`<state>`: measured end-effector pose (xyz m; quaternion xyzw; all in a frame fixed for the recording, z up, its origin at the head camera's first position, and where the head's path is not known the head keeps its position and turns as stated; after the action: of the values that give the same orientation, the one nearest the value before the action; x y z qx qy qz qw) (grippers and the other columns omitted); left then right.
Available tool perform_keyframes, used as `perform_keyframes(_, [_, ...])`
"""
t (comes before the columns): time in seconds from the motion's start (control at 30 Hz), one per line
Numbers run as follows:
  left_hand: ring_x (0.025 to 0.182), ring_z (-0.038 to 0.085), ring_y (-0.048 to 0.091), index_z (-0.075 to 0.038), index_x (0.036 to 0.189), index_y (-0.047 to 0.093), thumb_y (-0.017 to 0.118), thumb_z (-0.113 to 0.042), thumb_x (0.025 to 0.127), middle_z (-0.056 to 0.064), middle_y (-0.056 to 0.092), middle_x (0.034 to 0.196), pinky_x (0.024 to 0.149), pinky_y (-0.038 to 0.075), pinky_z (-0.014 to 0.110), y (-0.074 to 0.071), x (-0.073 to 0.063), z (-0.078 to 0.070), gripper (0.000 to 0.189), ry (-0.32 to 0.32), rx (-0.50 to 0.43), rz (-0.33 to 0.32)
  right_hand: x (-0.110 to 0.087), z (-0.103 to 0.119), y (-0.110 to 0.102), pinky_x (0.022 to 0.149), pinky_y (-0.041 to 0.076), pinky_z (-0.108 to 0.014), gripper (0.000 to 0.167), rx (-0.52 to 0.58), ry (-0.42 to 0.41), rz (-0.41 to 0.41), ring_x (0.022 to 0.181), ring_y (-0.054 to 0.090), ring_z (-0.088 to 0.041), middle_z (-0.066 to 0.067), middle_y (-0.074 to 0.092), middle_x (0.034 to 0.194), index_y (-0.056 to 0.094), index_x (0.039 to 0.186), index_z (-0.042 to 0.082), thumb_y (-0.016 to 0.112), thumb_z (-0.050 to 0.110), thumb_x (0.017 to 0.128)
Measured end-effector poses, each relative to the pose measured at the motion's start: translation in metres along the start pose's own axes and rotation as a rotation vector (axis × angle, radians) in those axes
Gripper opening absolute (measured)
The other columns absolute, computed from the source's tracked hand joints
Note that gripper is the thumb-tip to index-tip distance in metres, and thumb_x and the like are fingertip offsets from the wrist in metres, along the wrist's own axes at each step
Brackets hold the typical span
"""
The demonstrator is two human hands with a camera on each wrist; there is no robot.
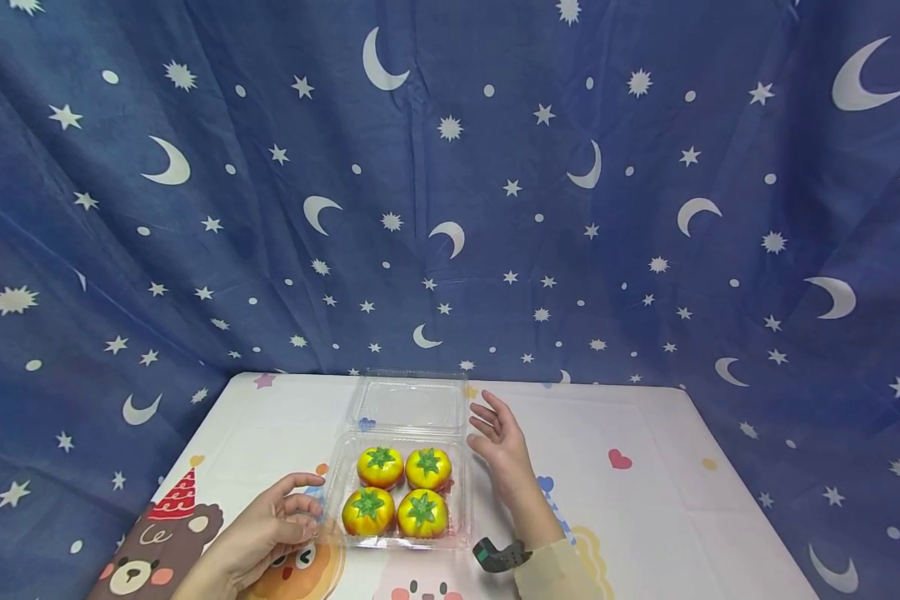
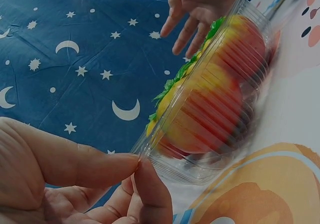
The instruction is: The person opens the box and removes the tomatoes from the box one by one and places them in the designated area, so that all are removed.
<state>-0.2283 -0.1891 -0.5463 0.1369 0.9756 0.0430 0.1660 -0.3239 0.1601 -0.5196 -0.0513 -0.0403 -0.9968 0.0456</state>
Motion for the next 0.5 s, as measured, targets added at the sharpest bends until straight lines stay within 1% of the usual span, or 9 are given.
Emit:
perform_keyframes(0.03, [0.082, 0.015, 0.065, 0.002, 0.156, 0.033, 0.07, 0.011, 0.083, 0.004, 0.063, 0.102, 0.074, 0.06, 0.029, 0.0, 0.0, 0.0, 0.083, 0.001, 0.0, 0.0, -0.001, 0.001, 0.001, 0.108, 0.054, -0.027, 0.08, -0.024, -0.008, 0.006, 0.152, 0.043, -0.051, -0.025, 0.047, 0.163, 0.034, 0.166, 0.012, 0.062, -0.003, 0.093])
perform_keyframes(0.1, [0.082, 0.015, 0.064, 0.001, 0.156, 0.033, 0.07, 0.011, 0.083, 0.004, 0.063, 0.102, 0.074, 0.06, 0.029, 0.0, 0.0, 0.0, 0.083, 0.004, 0.001, 0.001, -0.002, 0.004, 0.003, 0.113, 0.054, -0.034, 0.08, -0.066, -0.022, 0.018, 0.151, 0.045, -0.051, -0.025, 0.049, 0.162, 0.034, 0.166, 0.01, 0.064, -0.004, 0.093])
perform_keyframes(0.17, [0.082, 0.015, 0.064, 0.001, 0.156, 0.033, 0.07, 0.01, 0.083, 0.004, 0.063, 0.102, 0.075, 0.061, 0.03, 0.0, 0.0, -0.001, 0.082, 0.008, 0.002, 0.002, -0.004, 0.007, 0.005, 0.117, 0.052, -0.046, 0.081, -0.111, -0.031, 0.033, 0.151, 0.047, -0.049, -0.024, 0.05, 0.162, 0.035, 0.166, 0.01, 0.065, -0.005, 0.092])
perform_keyframes(0.23, [0.082, 0.015, 0.064, 0.001, 0.155, 0.034, 0.07, 0.01, 0.083, 0.004, 0.063, 0.102, 0.075, 0.061, 0.03, 0.0, 0.0, -0.001, 0.082, 0.009, 0.004, 0.001, -0.007, 0.009, 0.007, 0.121, 0.046, -0.059, 0.081, -0.145, -0.036, 0.053, 0.15, 0.048, -0.048, -0.024, 0.051, 0.161, 0.037, 0.165, 0.011, 0.066, -0.005, 0.092])
perform_keyframes(0.3, [0.083, 0.015, 0.065, 0.001, 0.155, 0.034, 0.071, 0.009, 0.082, 0.004, 0.064, 0.102, 0.075, 0.06, 0.029, 0.0, 0.0, -0.002, 0.082, 0.007, 0.008, 0.0, -0.008, 0.011, 0.01, 0.122, 0.04, -0.067, 0.08, -0.178, -0.036, 0.076, 0.149, 0.049, -0.047, -0.023, 0.051, 0.161, 0.037, 0.165, 0.014, 0.067, -0.004, 0.092])
perform_keyframes(0.4, [0.083, 0.016, 0.065, 0.001, 0.155, 0.034, 0.071, 0.008, 0.083, 0.004, 0.064, 0.102, 0.074, 0.059, 0.03, 0.0, 0.0, -0.002, 0.082, 0.002, 0.015, -0.001, -0.011, 0.012, 0.015, 0.122, 0.036, -0.072, 0.079, -0.21, -0.032, 0.108, 0.149, 0.049, -0.047, -0.02, 0.053, 0.16, 0.039, 0.164, 0.016, 0.068, -0.002, 0.092])
perform_keyframes(0.5, [0.082, 0.016, 0.065, 0.002, 0.155, 0.034, 0.071, 0.006, 0.084, 0.005, 0.065, 0.103, 0.073, 0.058, 0.03, 0.0, 0.0, -0.003, 0.081, -0.001, 0.019, -0.003, -0.013, 0.013, 0.017, 0.121, 0.038, -0.071, 0.079, -0.233, -0.032, 0.124, 0.146, 0.052, -0.047, -0.018, 0.056, 0.158, 0.041, 0.163, 0.017, 0.068, -0.002, 0.092])
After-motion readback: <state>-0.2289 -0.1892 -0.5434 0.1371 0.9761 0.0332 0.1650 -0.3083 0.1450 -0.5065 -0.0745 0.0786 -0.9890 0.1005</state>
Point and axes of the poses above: each hand's wrist, its own x-axis towards the middle knuckle, its own y-axis out of the palm, z = x × y, the point moved 6 cm from there along x, towards the middle knuckle
